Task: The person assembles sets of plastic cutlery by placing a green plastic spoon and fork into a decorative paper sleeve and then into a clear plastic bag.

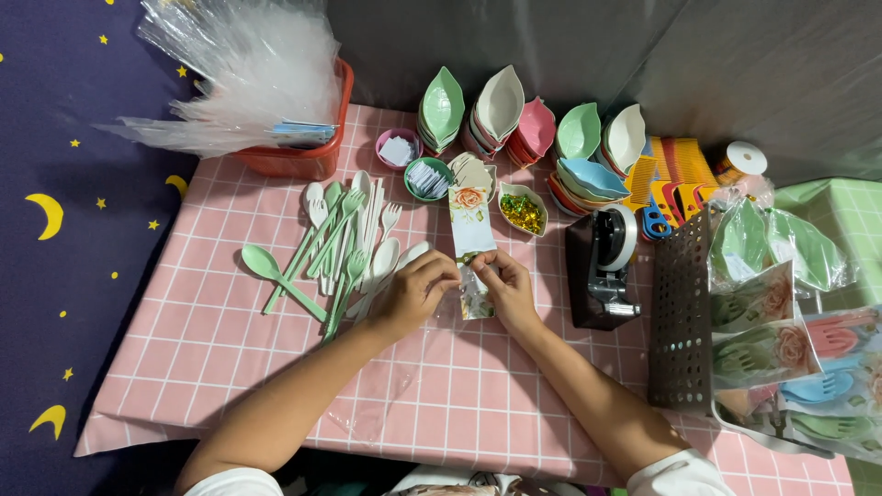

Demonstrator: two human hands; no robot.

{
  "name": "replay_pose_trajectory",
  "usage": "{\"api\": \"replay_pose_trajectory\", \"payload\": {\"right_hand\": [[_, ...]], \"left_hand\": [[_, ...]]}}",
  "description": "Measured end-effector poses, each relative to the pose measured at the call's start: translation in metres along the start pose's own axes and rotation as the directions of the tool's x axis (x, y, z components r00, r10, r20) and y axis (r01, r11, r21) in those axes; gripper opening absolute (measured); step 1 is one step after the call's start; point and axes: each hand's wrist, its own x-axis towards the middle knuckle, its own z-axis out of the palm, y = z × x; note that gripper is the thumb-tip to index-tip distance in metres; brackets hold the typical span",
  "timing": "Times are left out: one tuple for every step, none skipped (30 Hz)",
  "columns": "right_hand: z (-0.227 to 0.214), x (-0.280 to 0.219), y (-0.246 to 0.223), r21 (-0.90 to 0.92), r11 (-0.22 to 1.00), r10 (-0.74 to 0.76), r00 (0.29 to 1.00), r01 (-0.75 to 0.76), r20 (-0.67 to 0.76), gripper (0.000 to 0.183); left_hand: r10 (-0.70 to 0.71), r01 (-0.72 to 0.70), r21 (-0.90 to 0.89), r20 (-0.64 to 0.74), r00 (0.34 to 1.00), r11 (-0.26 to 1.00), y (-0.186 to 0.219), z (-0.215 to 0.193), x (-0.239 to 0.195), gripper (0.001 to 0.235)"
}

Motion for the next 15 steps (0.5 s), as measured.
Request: {"api": "replay_pose_trajectory", "payload": {"right_hand": [[0.001,0.0,0.0,0.0,1.0,-0.001,1.0,0.001,-0.001,0.012],[0.001,0.001,0.001,0.011,1.0,0.026,1.0,-0.026,-0.011,0.012],[0.002,0.001,0.001,0.022,0.998,0.054,0.998,-0.053,-0.02,0.012],[0.003,0.0,-0.002,0.022,0.998,0.054,0.998,-0.053,-0.021,0.012],[0.003,-0.002,-0.006,0.033,0.997,0.064,0.998,-0.063,-0.028,0.012],[0.004,-0.003,-0.009,0.045,0.996,0.074,0.997,-0.073,-0.035,0.011],[0.005,-0.002,-0.008,0.046,0.996,0.075,0.997,-0.073,-0.036,0.011],[0.005,-0.002,-0.007,0.062,0.994,0.088,0.994,-0.085,-0.058,0.012],[0.005,-0.001,-0.006,0.078,0.992,0.102,0.992,-0.095,-0.08,0.012],[0.002,0.002,-0.005,0.079,0.992,0.102,0.991,-0.095,-0.082,0.012],[0.0,0.005,-0.004,0.093,0.991,0.109,0.989,-0.1,-0.102,0.012],[-0.004,0.009,-0.003,0.106,0.989,0.116,0.986,-0.103,-0.123,0.011],[-0.005,0.011,0.003,0.105,0.989,0.115,0.985,-0.102,-0.126,0.011],[-0.007,0.013,0.008,0.113,0.988,0.116,0.985,-0.102,-0.128,0.012],[-0.008,0.014,0.013,0.121,0.987,0.117,0.985,-0.102,-0.129,0.012]], "left_hand": [[0.001,-0.001,0.0,0.001,1.0,1.0,-0.002,0.0,0.0,0.006],[0.02,-0.019,0.038,-0.017,1.0,0.999,-0.004,0.0,0.001,0.004],[0.039,-0.036,0.076,-0.035,0.999,0.996,-0.007,0.0,0.001,0.002],[0.039,-0.036,0.075,-0.034,0.999,0.997,-0.008,0.001,0.0,0.002],[0.085,-0.081,0.102,-0.034,0.996,0.991,-0.01,0.002,0.0,0.002],[0.131,-0.126,0.128,-0.033,0.991,0.984,-0.011,0.003,-0.001,0.003],[0.13,-0.125,0.128,-0.032,0.991,0.984,-0.007,0.002,0.001,0.003],[0.166,-0.162,0.141,-0.022,0.986,0.977,-0.002,0.001,0.002,0.003],[0.202,-0.198,0.154,-0.011,0.979,0.968,0.003,0.0,0.004,0.004],[0.203,-0.199,0.153,-0.01,0.979,0.968,0.003,0.002,0.003,0.004],[0.226,-0.219,0.141,-0.031,0.974,0.965,0.002,0.004,0.002,0.006],[0.249,-0.241,0.129,-0.054,0.967,0.962,0.002,0.006,0.002,0.009],[0.251,-0.243,0.127,-0.053,0.967,0.962,0.005,0.004,0.003,0.009],[0.153,-0.151,0.055,-0.046,0.987,0.987,0.008,0.003,0.004,0.011],[0.055,-0.056,-0.015,-0.031,0.998,0.998,0.011,0.001,0.004,0.014]]}}
